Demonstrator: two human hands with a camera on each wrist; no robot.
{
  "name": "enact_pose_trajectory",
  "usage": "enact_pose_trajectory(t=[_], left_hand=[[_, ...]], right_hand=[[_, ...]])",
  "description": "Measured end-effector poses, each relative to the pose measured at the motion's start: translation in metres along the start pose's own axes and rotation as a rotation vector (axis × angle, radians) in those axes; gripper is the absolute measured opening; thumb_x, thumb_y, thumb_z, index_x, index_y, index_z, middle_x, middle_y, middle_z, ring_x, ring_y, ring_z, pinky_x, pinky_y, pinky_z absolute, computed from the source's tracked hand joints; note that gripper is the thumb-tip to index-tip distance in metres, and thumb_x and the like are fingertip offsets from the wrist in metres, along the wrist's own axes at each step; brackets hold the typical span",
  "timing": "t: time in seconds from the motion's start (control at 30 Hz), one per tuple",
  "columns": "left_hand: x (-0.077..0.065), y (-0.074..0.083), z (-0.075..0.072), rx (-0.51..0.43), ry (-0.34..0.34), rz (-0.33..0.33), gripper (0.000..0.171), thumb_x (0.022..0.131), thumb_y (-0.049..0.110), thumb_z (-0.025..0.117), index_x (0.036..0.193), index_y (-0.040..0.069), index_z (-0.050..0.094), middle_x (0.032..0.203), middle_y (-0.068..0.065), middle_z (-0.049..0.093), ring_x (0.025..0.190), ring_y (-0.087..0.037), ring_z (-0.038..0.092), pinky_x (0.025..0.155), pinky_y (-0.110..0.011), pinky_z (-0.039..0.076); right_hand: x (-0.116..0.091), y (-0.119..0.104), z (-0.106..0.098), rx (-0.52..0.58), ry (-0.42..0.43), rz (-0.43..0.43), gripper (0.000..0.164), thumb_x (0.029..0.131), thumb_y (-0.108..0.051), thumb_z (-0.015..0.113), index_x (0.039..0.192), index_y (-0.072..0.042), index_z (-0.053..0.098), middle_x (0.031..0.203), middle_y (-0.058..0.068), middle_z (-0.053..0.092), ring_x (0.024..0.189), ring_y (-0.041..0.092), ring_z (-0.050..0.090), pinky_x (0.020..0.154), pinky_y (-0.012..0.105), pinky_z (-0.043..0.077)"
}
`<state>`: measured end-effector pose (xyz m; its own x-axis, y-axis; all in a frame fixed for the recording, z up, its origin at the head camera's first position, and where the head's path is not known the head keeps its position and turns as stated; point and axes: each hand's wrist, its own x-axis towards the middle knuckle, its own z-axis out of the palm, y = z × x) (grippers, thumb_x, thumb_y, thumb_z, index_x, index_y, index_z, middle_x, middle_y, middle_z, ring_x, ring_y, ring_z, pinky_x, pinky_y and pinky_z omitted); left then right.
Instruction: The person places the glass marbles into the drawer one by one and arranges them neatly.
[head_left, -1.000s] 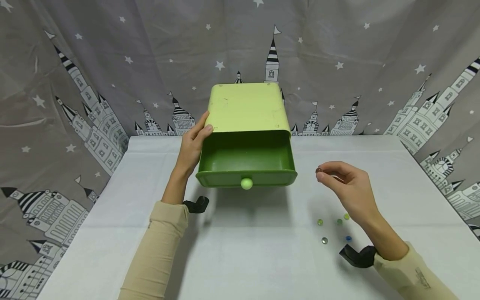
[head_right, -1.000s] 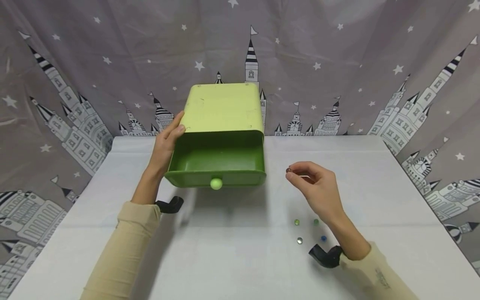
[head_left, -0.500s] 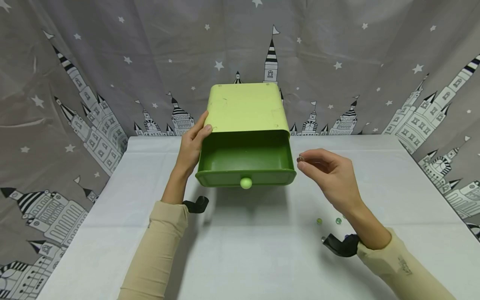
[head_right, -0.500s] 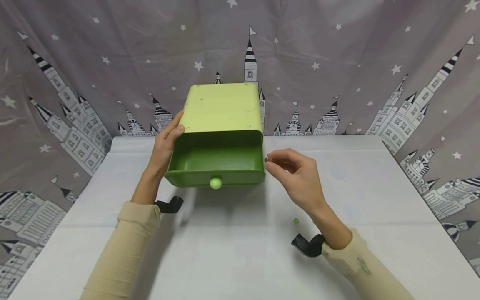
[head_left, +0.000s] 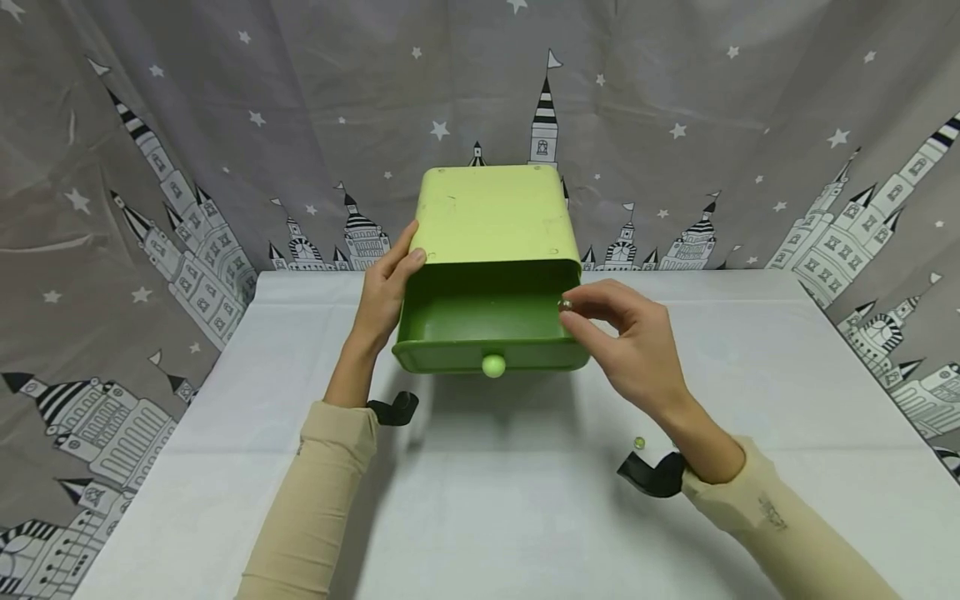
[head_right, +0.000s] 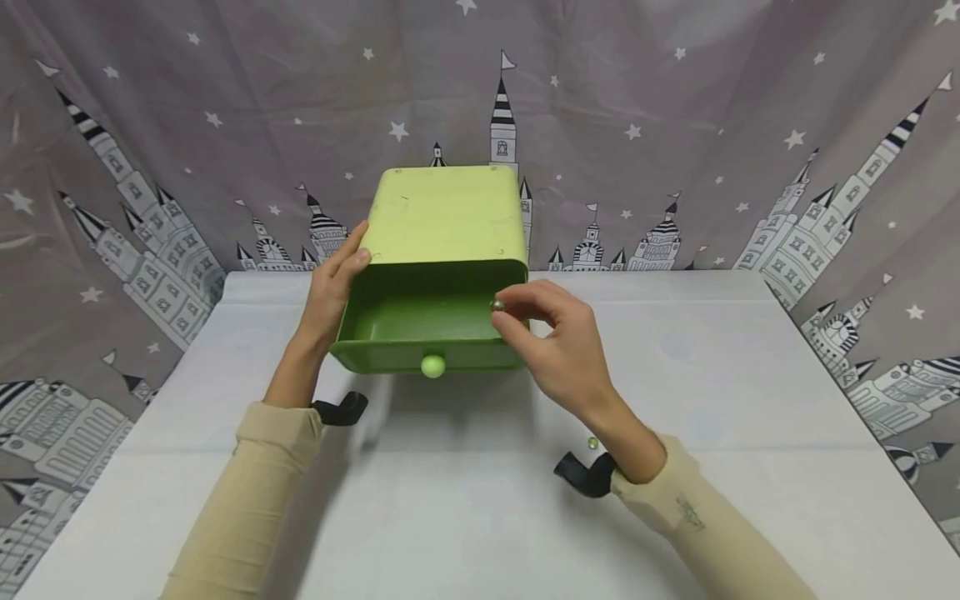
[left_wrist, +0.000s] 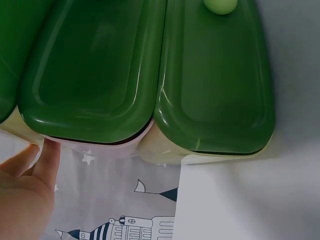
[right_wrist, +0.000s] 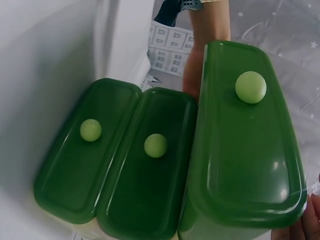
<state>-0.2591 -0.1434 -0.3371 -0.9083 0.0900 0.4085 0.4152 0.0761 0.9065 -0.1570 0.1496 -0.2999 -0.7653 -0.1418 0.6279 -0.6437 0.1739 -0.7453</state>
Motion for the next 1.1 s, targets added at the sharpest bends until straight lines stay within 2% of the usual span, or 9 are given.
enact_pose_trajectory(t=[0.3, 0.63, 0.93, 1.1], left_hand=[[0.000, -0.001, 0.000, -0.002, 0.001, -0.006, 0.054, 0.102, 0.025, 0.052, 0.152, 0.013, 0.038, 0.157, -0.002, 0.035, 0.144, -0.010, 0.027, 0.116, -0.028, 0.024], [0.000, -0.001, 0.000, 0.005, -0.002, -0.006, 0.054, 0.102, 0.025, 0.052, 0.153, 0.013, 0.038, 0.157, -0.001, 0.034, 0.144, -0.010, 0.027, 0.116, -0.028, 0.024], [0.000, -0.001, 0.000, 0.003, 0.001, -0.010, 0.053, 0.102, 0.025, 0.052, 0.153, 0.015, 0.039, 0.157, -0.001, 0.035, 0.144, -0.010, 0.028, 0.116, -0.029, 0.025], [0.000, -0.001, 0.000, -0.007, 0.000, -0.007, 0.053, 0.102, 0.024, 0.052, 0.152, 0.014, 0.039, 0.157, -0.002, 0.035, 0.144, -0.010, 0.028, 0.116, -0.029, 0.025]], right_hand=[[0.013, 0.002, 0.009, -0.017, -0.026, 0.022, 0.017, 0.084, 0.010, 0.070, 0.101, 0.007, 0.071, 0.096, 0.012, 0.070, 0.088, 0.014, 0.066, 0.081, 0.026, 0.054], [0.018, 0.006, 0.014, -0.034, -0.028, 0.030, 0.016, 0.085, 0.008, 0.070, 0.101, 0.007, 0.071, 0.096, 0.013, 0.069, 0.087, 0.015, 0.065, 0.078, 0.024, 0.053], [0.019, 0.009, 0.014, -0.040, -0.036, 0.108, 0.024, 0.085, 0.007, 0.071, 0.109, 0.008, 0.069, 0.104, 0.020, 0.068, 0.097, 0.024, 0.064, 0.088, 0.028, 0.051], [0.018, 0.011, 0.010, -0.035, -0.042, 0.097, 0.024, 0.084, 0.009, 0.070, 0.109, 0.009, 0.069, 0.104, 0.020, 0.067, 0.099, 0.031, 0.064, 0.091, 0.032, 0.052]])
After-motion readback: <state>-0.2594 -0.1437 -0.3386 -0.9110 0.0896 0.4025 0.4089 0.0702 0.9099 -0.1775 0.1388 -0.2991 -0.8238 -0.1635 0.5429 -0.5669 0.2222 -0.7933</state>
